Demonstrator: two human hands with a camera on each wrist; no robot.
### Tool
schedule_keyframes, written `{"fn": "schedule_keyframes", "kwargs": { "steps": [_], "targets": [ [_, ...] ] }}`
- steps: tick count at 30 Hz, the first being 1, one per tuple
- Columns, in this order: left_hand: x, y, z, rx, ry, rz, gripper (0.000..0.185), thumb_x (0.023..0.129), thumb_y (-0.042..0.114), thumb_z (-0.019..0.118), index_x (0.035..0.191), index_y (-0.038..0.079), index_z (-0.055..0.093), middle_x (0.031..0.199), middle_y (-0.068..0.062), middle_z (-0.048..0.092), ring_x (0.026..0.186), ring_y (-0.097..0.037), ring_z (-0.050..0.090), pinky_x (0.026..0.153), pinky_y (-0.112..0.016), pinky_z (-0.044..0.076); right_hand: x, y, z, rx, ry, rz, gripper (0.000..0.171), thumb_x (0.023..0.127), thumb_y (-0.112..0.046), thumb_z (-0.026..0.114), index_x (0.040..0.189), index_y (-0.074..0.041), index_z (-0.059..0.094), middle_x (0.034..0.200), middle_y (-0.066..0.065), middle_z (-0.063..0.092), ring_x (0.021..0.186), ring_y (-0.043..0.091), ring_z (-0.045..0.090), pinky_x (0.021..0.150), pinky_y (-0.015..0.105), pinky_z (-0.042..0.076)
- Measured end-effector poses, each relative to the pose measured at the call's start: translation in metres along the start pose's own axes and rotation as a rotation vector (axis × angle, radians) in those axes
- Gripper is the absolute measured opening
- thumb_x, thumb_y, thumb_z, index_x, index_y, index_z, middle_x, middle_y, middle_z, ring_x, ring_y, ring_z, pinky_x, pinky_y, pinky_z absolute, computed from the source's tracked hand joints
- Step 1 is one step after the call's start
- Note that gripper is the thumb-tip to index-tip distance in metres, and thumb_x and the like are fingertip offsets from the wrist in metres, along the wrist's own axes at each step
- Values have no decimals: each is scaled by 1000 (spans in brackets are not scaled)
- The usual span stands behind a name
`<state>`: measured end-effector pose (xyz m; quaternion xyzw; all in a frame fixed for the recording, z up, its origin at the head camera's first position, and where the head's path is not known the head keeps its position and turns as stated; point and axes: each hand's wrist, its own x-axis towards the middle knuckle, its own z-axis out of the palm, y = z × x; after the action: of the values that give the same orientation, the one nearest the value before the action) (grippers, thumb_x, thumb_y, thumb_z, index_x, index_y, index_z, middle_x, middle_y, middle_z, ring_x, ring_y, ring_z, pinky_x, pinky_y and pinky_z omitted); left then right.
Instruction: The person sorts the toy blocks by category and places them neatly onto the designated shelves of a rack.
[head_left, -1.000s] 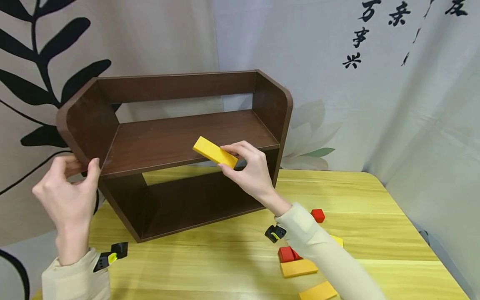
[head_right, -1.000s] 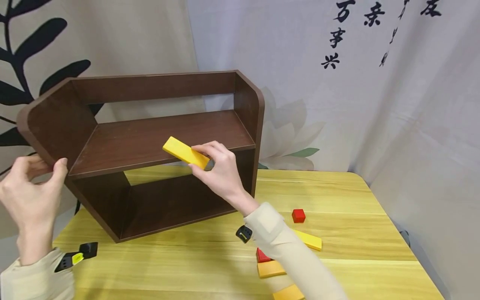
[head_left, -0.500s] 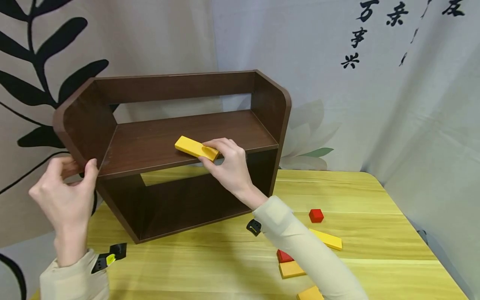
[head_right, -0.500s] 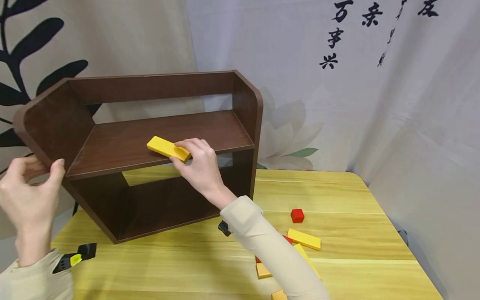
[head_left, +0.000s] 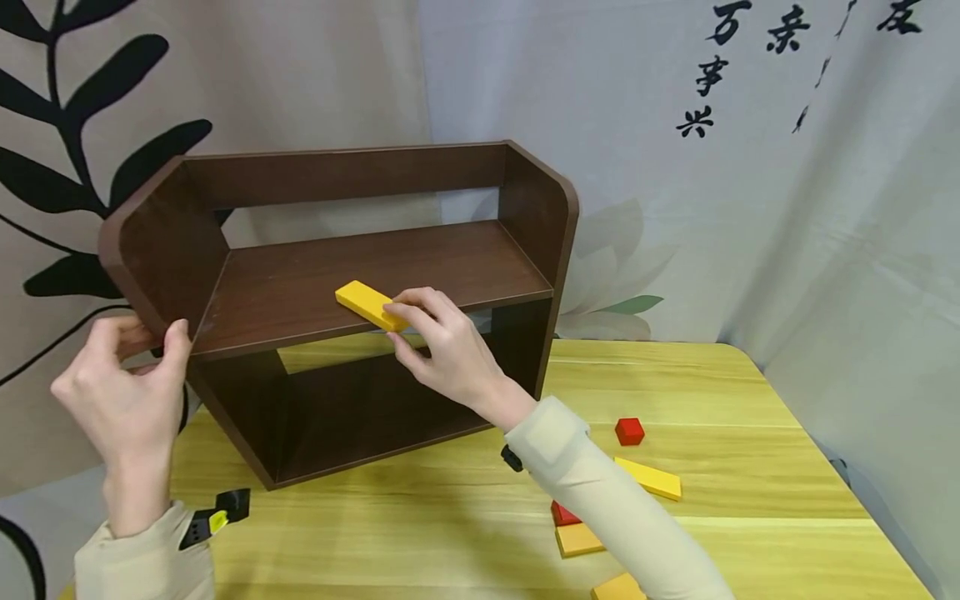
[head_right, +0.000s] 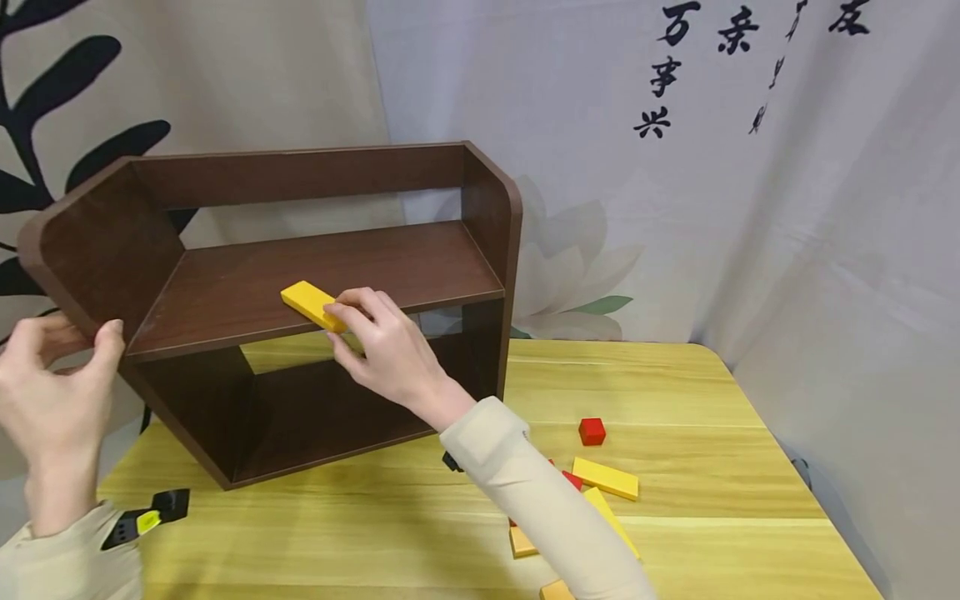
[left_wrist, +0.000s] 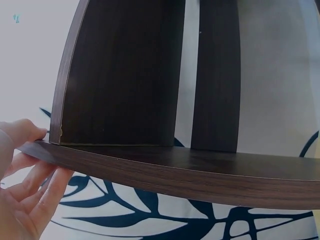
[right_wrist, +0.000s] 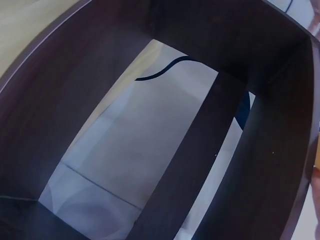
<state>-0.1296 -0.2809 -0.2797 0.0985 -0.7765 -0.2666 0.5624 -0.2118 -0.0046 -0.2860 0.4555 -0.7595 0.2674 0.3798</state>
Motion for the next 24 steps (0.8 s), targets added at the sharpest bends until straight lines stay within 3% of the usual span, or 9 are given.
{"fn": "schedule_keyframes", "kwargs": {
  "steps": [2, 5, 7, 10, 12, 14, 16, 17, 24],
  "targets": [
    [0, 1, 0, 5, 2, -5, 41, 87, 30, 62, 93, -11, 63, 82, 4, 71, 76, 36, 29, 65, 3, 25, 0, -2, 2, -44, 17, -37, 23, 86, -16, 67, 106, -5, 66, 108, 8, 61, 97, 17, 59, 85, 19, 50],
    [0, 2, -1, 22, -5, 1, 40, 88, 28, 61, 93, -11, 62, 89, -30, 68, 76, 37, 28, 65, 3, 25, 2, -5, 5, -102, 22, -81, 23, 87, -19, 68, 106, -5, 66, 107, 7, 62, 96, 16, 61, 86, 19, 50],
    [0, 2, -1, 27, -11, 4, 40, 88, 28, 61, 93, -11, 62, 89, -31, 67, 77, 37, 28, 64, 4, 25, 4, -9, 6, -137, 15, -112, 25, 88, -22, 66, 107, -6, 65, 108, 6, 63, 98, 16, 62, 88, 20, 50],
    [0, 1, 0, 20, -1, -4, 39, 88, 29, 61, 93, -10, 63, 85, -18, 70, 76, 36, 29, 63, 4, 26, 7, -14, 9, -187, -15, -151, 28, 91, -26, 63, 111, -7, 64, 112, 6, 64, 104, 16, 62, 94, 23, 48],
    [0, 0, 0, 7, -3, -5, 40, 88, 30, 62, 93, -10, 63, 83, 11, 67, 76, 36, 30, 63, 4, 27, 9, -17, 11, -215, -42, -167, 30, 92, -28, 60, 113, -8, 64, 115, 6, 64, 109, 17, 61, 98, 24, 46],
    [0, 0, 0, -9, 1, -8, 41, 87, 30, 62, 92, -10, 63, 82, 37, 52, 76, 35, 31, 63, 4, 27, 10, -20, 14, -235, -74, -171, 32, 93, -31, 58, 115, -8, 63, 118, 6, 63, 112, 18, 59, 100, 25, 45],
    [0, 0, 0, -24, 5, -10, 42, 87, 31, 62, 93, -11, 63, 81, 50, 36, 76, 35, 32, 63, 4, 28, 13, -23, 16, -248, -108, -167, 35, 94, -33, 56, 118, -9, 62, 121, 5, 62, 115, 18, 58, 101, 26, 44],
    [0, 0, 0, -30, 6, -11, 42, 87, 31, 62, 93, -11, 63, 79, 54, 30, 76, 35, 32, 63, 4, 28, 14, -25, 18, -252, -126, -163, 36, 94, -34, 55, 120, -9, 61, 122, 5, 61, 116, 18, 57, 101, 27, 43],
    [0, 0, 0, -37, 12, -10, 43, 87, 31, 62, 92, -11, 63, 79, 53, 31, 75, 34, 33, 63, 4, 28, 25, -37, 25, -275, -250, -152, 44, 96, -38, 49, 131, -11, 54, 131, 4, 56, 121, 18, 54, 102, 29, 42]
  ]
}}
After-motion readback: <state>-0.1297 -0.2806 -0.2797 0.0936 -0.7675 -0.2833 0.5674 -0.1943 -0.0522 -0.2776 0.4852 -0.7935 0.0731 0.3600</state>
